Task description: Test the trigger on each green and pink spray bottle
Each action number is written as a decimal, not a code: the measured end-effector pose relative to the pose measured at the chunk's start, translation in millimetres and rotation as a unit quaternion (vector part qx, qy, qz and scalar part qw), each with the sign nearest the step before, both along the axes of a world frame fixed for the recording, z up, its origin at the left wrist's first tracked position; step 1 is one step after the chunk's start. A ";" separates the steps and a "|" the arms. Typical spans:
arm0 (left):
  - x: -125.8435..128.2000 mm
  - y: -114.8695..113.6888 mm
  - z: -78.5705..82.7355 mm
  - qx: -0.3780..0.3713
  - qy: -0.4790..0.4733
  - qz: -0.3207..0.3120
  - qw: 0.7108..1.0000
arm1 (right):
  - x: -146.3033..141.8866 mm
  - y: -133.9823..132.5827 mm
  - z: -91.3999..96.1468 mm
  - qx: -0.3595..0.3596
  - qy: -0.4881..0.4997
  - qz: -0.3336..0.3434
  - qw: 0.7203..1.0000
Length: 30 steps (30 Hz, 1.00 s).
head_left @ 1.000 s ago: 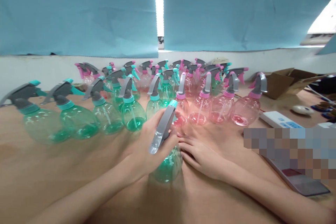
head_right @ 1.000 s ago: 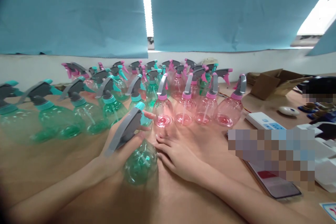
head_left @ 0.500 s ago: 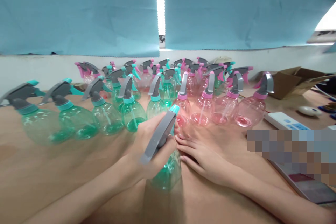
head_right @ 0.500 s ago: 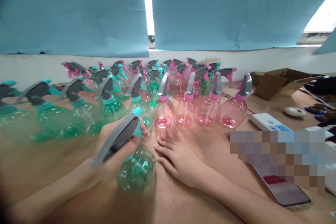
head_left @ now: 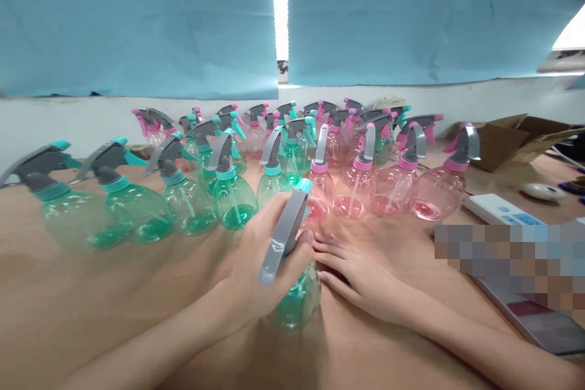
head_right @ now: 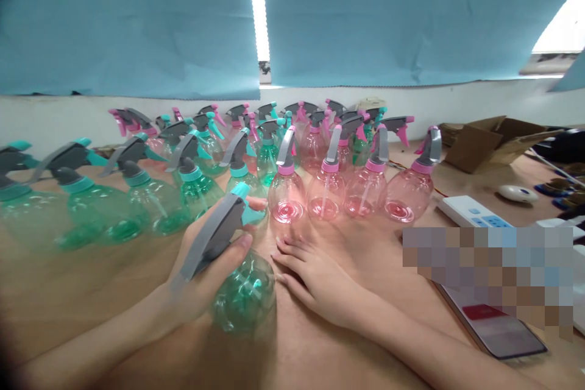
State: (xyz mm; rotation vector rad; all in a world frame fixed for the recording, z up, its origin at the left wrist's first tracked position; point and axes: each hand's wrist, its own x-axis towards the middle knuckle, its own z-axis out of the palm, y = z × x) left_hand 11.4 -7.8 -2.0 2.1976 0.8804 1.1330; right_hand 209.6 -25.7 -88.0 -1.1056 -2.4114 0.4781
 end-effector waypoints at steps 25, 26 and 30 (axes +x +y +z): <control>-0.1 1.4 -1.0 0.004 -0.005 0.000 1.000 | 1.0 -0.7 -3.4 -0.005 0.014 -0.009 1.000; -0.1 1.4 -1.0 0.002 -0.005 0.000 1.000 | 1.0 -0.6 -3.3 -0.006 0.012 -0.009 1.000; -0.4 1.7 -0.6 0.008 0.001 -0.001 1.000 | 1.2 -0.4 -2.9 -0.009 0.001 -0.006 1.000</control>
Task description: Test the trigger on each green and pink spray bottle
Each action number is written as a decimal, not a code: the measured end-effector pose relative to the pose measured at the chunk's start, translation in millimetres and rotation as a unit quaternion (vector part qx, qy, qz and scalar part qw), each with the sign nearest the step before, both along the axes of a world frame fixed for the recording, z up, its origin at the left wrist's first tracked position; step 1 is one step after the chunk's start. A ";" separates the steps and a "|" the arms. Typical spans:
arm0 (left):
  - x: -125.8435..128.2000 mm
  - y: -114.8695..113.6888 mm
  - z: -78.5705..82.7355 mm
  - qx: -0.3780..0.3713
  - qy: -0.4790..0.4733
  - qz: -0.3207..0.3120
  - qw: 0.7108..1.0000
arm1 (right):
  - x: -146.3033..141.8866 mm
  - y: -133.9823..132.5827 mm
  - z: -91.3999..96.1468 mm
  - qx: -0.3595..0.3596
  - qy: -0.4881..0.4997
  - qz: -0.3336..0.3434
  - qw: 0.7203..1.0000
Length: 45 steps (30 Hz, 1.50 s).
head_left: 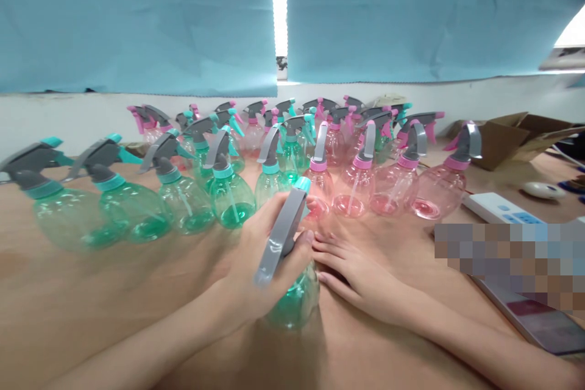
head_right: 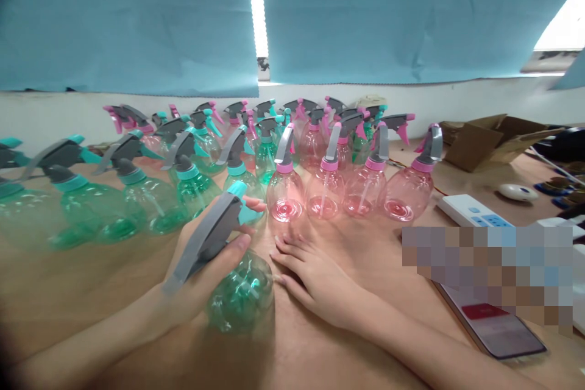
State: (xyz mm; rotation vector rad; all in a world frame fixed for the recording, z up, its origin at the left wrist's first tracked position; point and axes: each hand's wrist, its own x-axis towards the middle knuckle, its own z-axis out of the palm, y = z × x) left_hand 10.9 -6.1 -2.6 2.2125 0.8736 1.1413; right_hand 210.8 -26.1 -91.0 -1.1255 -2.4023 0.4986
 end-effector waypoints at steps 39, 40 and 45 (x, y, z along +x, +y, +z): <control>-4.1 3.4 10.2 0.030 0.032 -0.021 0.999 | -1.6 -0.6 1.1 0.003 -0.029 -0.008 1.000; -4.8 3.2 9.8 0.030 0.032 -0.021 0.999 | -1.5 -0.5 1.4 -0.001 -0.034 -0.008 0.999; -7.5 3.0 8.5 0.029 0.027 -0.035 0.999 | -1.3 -0.3 2.1 -0.014 -0.042 -0.010 0.999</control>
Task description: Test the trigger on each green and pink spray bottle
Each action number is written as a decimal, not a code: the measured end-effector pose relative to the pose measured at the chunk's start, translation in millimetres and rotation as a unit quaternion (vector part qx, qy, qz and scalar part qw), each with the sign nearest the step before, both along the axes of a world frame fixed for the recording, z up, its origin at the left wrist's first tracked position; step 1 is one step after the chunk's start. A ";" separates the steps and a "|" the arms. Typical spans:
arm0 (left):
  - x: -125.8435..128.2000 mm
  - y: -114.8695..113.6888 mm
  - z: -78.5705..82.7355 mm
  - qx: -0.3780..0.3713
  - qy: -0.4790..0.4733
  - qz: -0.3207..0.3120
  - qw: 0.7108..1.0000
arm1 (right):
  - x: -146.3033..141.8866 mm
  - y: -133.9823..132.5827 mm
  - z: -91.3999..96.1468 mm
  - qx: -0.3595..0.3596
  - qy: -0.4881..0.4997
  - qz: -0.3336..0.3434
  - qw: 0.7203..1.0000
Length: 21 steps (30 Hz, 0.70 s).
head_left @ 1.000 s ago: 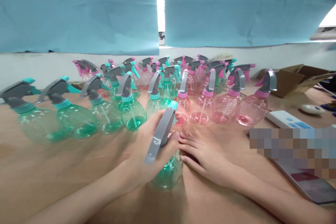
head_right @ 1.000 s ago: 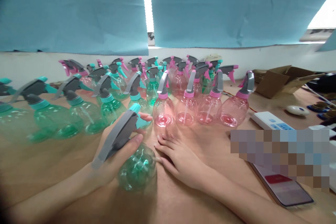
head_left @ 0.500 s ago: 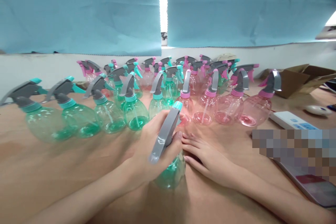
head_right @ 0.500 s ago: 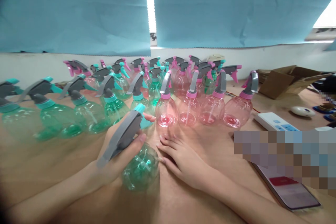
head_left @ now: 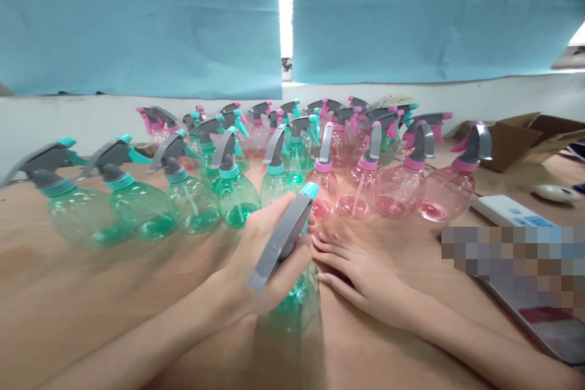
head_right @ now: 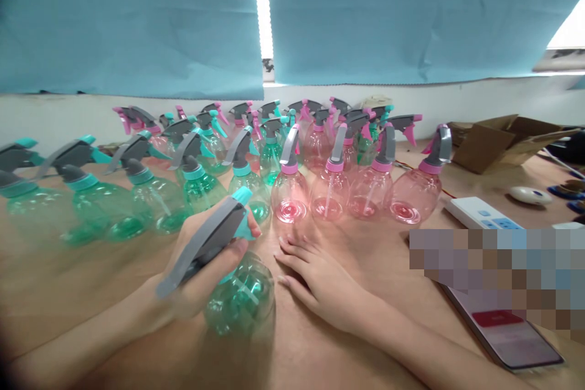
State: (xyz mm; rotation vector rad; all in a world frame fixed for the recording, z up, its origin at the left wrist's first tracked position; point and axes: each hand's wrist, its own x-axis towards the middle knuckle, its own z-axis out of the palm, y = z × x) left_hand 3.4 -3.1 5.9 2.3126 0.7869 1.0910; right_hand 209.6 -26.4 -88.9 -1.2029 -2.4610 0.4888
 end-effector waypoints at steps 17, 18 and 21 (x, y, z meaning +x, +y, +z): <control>5.4 6.5 -7.2 -0.105 -0.041 0.017 0.993 | 5.4 1.4 4.2 0.016 -0.008 -0.005 1.000; 5.2 6.5 -8.1 -0.109 -0.042 0.017 0.993 | 5.8 1.4 3.2 0.022 -0.011 -0.013 1.000; 4.9 7.9 -10.8 -0.117 -0.043 0.019 0.992 | 6.4 1.4 -0.1 0.037 -0.015 -0.028 0.999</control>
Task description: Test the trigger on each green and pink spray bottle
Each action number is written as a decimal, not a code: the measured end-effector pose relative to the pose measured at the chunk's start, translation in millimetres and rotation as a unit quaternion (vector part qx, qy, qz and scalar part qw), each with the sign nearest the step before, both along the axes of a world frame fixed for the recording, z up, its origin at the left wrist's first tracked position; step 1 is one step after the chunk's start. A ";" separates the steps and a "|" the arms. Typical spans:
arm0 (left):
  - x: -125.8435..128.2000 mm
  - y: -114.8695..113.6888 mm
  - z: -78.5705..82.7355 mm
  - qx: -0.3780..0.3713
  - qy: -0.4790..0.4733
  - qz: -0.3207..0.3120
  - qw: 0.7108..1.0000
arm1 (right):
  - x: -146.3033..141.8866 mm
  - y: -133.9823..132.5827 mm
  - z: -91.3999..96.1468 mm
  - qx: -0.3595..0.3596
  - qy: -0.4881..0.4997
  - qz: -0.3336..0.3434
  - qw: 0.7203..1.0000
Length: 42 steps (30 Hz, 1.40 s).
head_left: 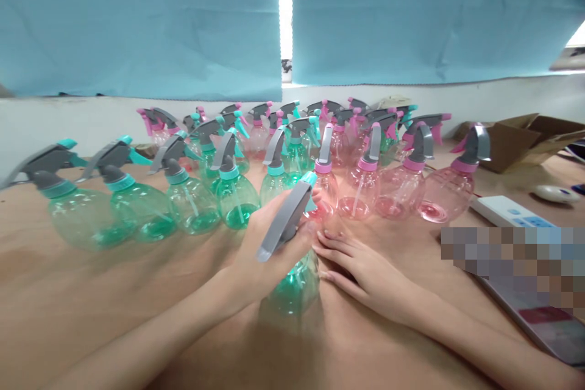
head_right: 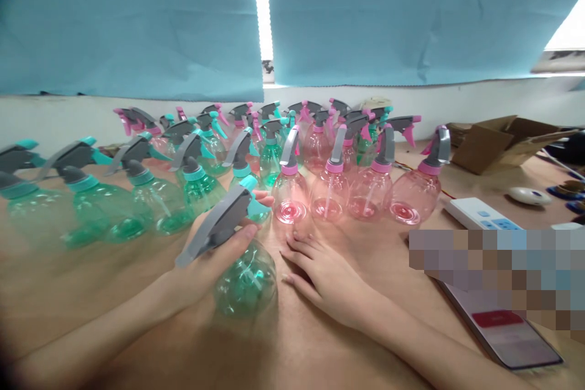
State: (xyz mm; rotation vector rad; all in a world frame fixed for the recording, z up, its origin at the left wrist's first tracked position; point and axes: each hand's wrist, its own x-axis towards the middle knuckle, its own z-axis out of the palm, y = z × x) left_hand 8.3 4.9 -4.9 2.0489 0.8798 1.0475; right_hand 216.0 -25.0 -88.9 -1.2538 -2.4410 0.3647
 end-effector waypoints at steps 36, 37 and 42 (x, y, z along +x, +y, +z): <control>-0.1 1.0 -1.8 -0.011 -0.008 -0.001 1.000 | -1.2 0.3 -1.0 0.004 0.030 0.001 1.000; -0.3 1.1 -1.9 -0.012 -0.007 0.000 1.000 | -1.1 0.2 -1.0 0.004 0.032 0.001 0.999; -0.2 1.1 -1.7 -0.005 -0.007 0.005 1.000 | -0.5 -0.3 -1.7 0.001 0.031 -0.002 1.000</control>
